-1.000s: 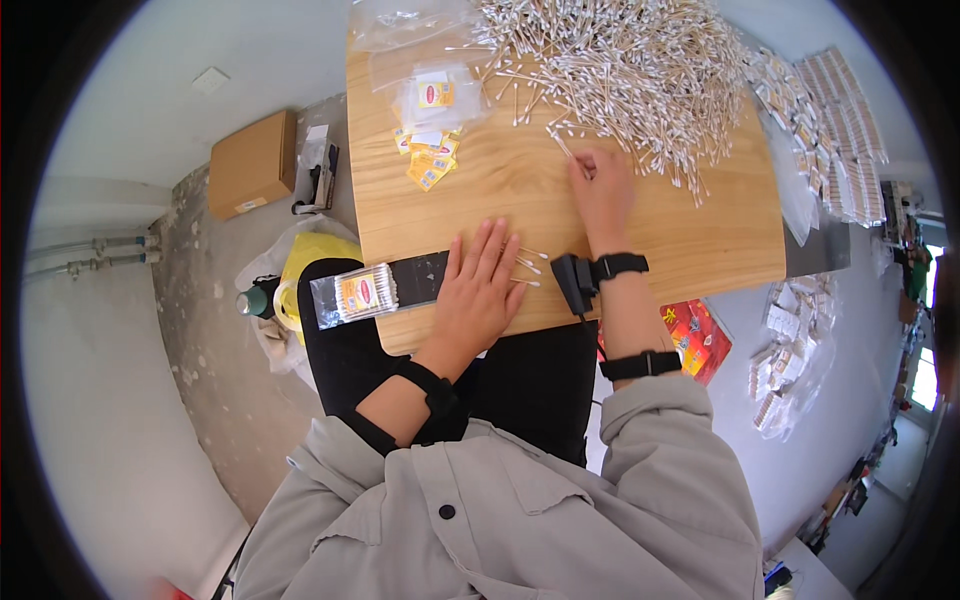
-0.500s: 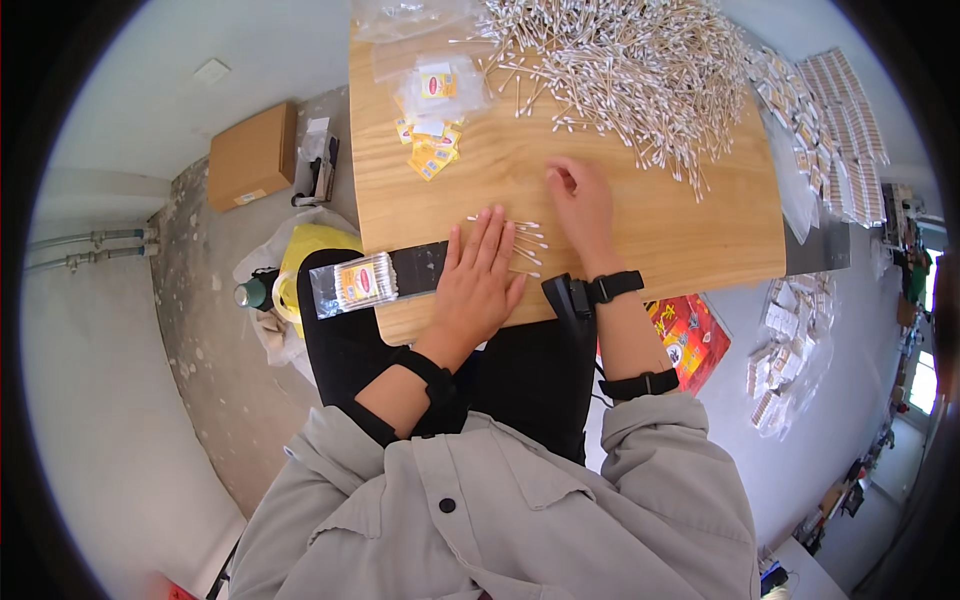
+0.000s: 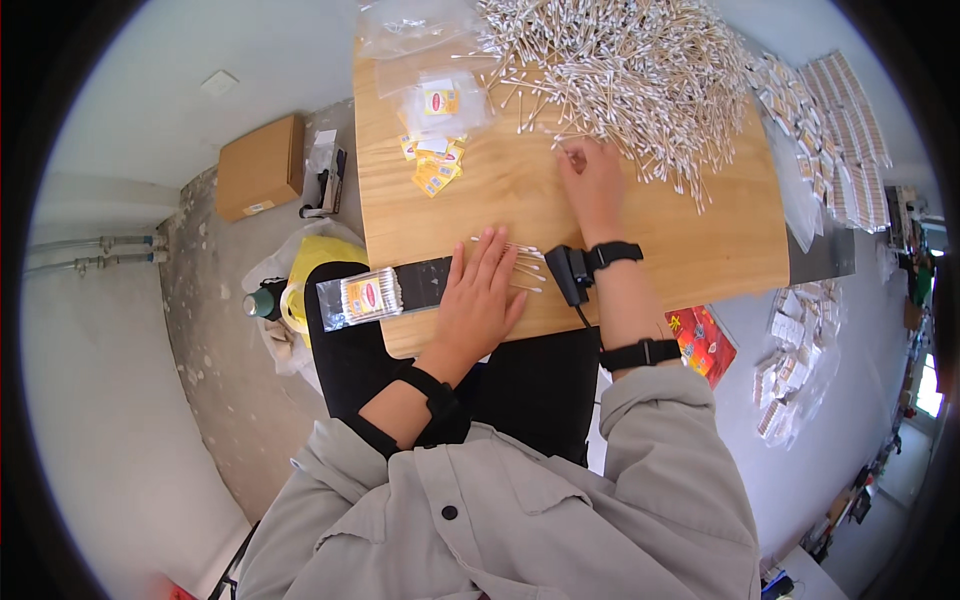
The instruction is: The person sits at a table and packs cotton swabs into small plastic sleeves. They pick up a sleeve, align a bundle of swabs, insert them into the sleeve, and seal it. This process is repeated multiple times.
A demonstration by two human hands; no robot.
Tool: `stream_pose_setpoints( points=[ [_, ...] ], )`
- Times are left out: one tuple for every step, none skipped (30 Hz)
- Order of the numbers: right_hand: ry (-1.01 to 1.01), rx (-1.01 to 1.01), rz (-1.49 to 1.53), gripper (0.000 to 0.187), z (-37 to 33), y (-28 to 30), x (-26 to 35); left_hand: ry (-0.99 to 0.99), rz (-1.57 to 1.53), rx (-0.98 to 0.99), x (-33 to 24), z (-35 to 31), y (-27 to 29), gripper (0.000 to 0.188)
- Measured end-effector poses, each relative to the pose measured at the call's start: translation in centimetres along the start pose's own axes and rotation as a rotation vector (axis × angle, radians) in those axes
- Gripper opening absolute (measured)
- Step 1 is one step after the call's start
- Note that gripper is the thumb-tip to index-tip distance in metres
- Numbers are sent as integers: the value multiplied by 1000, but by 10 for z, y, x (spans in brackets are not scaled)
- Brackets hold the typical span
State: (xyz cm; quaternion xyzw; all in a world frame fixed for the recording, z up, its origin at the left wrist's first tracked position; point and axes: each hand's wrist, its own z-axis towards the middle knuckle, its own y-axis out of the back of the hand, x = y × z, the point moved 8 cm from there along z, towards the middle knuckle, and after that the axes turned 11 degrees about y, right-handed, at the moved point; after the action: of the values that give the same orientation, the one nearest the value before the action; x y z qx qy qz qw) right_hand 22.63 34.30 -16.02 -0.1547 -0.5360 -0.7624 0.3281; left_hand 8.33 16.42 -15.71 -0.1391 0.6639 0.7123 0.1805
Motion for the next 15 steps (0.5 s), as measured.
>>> stream_pose_setpoints(
  points=[
    [-12, 11, 70, 13, -7, -3, -3, 2, -15, -3, 1, 0, 0, 64],
    [31, -13, 69, 12, -12, -2, -2, 3, -31, -6, 1, -1, 0, 63],
    [71, -34, 68, 11, -20, 0, 2, 7, -31, -2, 2, -2, 0, 63],
    [111, -55, 67, 11, -28, 3, 6, 11, -32, 2, 2, -1, 1, 63],
    [84, -70, 115, 11, -38, 5, 4, 14, -32, 6, 2, -1, 0, 64],
    [59, -88, 163, 11, -46, 9, 7, 11, -30, 1, 3, 0, 0, 64],
    [34, -107, 211, 12, -52, 11, 9, 9, -27, -4, 3, 0, 0, 64],
    [9, -151, 285, 13, -56, 14, 8, 7, -25, -9, 2, -1, 0, 64],
    [-17, -198, 359, 14, -60, 17, 8, 4, -29, -11, 2, -1, 1, 64],
    [-42, -245, 432, 16, -63, 20, 7, 2, -33, -12, 1, 0, 1, 64],
    [1, -192, 429, 17, -63, 19, 13, 0, -37, -14, 1, 0, 1, 64],
    [45, -137, 424, 18, -61, 20, 23, 0, -37, -19, 1, 0, 1, 64],
    [89, -82, 420, 19, -61, 20, 31, 0, -36, -23, 2, 0, 1, 64],
    [115, 2, 416, 20, -63, 14, 38, 0, -35, -28, 3, -1, 1, 64],
    [140, 83, 411, 20, -66, 8, 45, 1, -36, -28, 3, -1, 1, 64]
  ],
)
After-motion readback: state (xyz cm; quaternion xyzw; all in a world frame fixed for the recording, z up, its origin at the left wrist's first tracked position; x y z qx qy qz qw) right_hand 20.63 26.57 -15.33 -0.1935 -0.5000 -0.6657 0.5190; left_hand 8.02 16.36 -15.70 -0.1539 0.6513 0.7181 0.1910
